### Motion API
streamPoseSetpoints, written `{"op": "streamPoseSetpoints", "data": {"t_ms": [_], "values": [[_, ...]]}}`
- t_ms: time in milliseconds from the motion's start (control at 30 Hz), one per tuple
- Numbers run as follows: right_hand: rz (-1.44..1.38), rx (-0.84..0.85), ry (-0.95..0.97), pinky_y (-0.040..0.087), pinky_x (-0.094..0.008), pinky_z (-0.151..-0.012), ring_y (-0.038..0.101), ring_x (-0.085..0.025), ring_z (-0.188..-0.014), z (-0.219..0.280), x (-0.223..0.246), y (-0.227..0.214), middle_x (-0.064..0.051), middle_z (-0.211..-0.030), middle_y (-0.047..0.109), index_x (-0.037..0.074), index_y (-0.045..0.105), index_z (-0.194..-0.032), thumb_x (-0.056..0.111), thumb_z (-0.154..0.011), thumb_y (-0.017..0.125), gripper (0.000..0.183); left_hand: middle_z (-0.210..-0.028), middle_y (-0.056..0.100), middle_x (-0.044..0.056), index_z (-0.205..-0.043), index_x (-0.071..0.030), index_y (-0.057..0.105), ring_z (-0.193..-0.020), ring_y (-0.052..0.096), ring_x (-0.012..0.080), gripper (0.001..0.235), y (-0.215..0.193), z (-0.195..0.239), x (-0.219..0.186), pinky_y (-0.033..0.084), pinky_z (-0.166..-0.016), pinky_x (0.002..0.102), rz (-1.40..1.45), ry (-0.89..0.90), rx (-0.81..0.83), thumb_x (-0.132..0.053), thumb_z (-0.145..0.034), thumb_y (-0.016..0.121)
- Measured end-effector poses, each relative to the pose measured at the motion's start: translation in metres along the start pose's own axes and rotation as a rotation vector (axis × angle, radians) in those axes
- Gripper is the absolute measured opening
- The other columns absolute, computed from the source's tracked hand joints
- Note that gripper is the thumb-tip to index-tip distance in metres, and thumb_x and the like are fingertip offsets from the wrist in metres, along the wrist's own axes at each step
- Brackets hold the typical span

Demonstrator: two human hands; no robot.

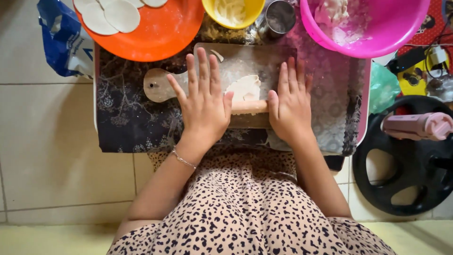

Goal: The person is flattening dough using a rolling pin and cutting it into circular shapes using a metal ring cutter.

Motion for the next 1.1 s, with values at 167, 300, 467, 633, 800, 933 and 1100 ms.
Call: {"op": "streamPoseSetpoints", "data": {"t_ms": [167, 300, 467, 633, 800, 933, 1100], "values": [[0.064, 0.042, 0.092, 0.006, -0.056, -0.127, 0.003, -0.037, -0.158, -0.019, -0.009, 0.006, -0.02, -0.171, 0.01, -0.007, 0.023, -0.162, 0.034, -0.109, 0.037, 0.068, -0.168, -0.016, 0.016, -0.165, -0.005, -0.006, -0.153, -0.017, 0.0337, 0.081, 0.005, -0.024, 0.008, -0.009, -0.12, 0.073, 0.022, -0.02, 0.031, -0.049, -0.119, 0.044], [0.049, 0.054, 0.079, 0.005, -0.056, -0.126, 0.002, -0.037, -0.157, -0.023, -0.008, 0.006, -0.022, -0.171, 0.012, -0.008, 0.021, -0.162, 0.033, -0.108, 0.04, 0.07, -0.168, -0.015, 0.018, -0.165, -0.002, -0.006, -0.152, -0.018, 0.035, 0.079, 0.0, -0.02, 0.006, -0.011, -0.117, 0.073, 0.058, -0.022, 0.049, -0.046, -0.119, 0.042], [0.031, 0.038, 0.029, 0.005, -0.063, -0.126, 0.002, -0.039, -0.158, 0.01, 0.001, 0.002, -0.025, -0.17, 0.011, -0.008, 0.021, -0.162, 0.03, -0.109, 0.039, 0.067, -0.167, -0.016, 0.018, -0.165, -0.001, -0.003, -0.151, -0.018, 0.0349, 0.086, 0.013, 0.013, 0.001, -0.009, -0.117, 0.076, -0.011, -0.024, 0.065, -0.054, -0.117, 0.046], [0.042, 0.006, 0.036, 0.0, -0.063, -0.128, -0.002, -0.037, -0.159, 0.012, -0.002, 0.005, -0.023, -0.172, 0.005, -0.006, 0.016, -0.164, 0.03, -0.11, 0.038, 0.069, -0.167, -0.015, 0.017, -0.165, -0.003, -0.003, -0.152, -0.017, 0.0337, 0.085, 0.012, 0.008, 0.003, -0.012, -0.118, 0.073, 0.004, -0.023, 0.059, -0.053, -0.118, 0.047], [0.093, 0.08, 0.126, -0.007, -0.059, -0.126, -0.009, -0.033, -0.157, -0.016, -0.01, 0.01, -0.021, -0.172, 0.002, -0.007, 0.011, -0.164, 0.038, -0.111, 0.028, 0.071, -0.166, -0.022, 0.016, -0.165, -0.003, -0.01, -0.15, -0.023, 0.0325, 0.079, 0.006, -0.013, 0.009, -0.013, -0.119, 0.071, -0.004, -0.069, 0.13, -0.052, -0.123, 0.035], [0.081, -0.006, 0.092, -0.004, -0.062, -0.128, -0.004, -0.036, -0.16, -0.002, -0.009, 0.009, -0.02, -0.173, 0.003, -0.002, 0.01, -0.166, 0.035, -0.114, 0.037, 0.069, -0.167, -0.018, 0.016, -0.166, -0.004, -0.007, -0.152, -0.02, 0.0332, 0.081, 0.009, -0.004, 0.009, -0.013, -0.119, 0.071, -0.008, -0.074, 0.125, -0.052, -0.124, 0.043], [-0.01, -0.008, 0.052, -0.001, -0.064, -0.129, -0.007, -0.037, -0.16, 0.043, 0.003, 0.005, -0.022, -0.173, 0.0, -0.003, 0.009, -0.165, 0.031, -0.112, 0.033, 0.068, -0.165, -0.021, 0.015, -0.164, -0.001, -0.007, -0.146, -0.025, 0.0319, 0.084, 0.026, 0.037, 0.002, -0.018, -0.113, 0.072, 0.015, -0.013, 0.14, -0.054, -0.118, 0.039]]}}
Point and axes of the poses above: each hand's wrist, its own z-axis away from the middle knuckle, its own y-axis out of the palm, x = y × z, the point moved 8 cm from there along -z, towards the middle knuckle
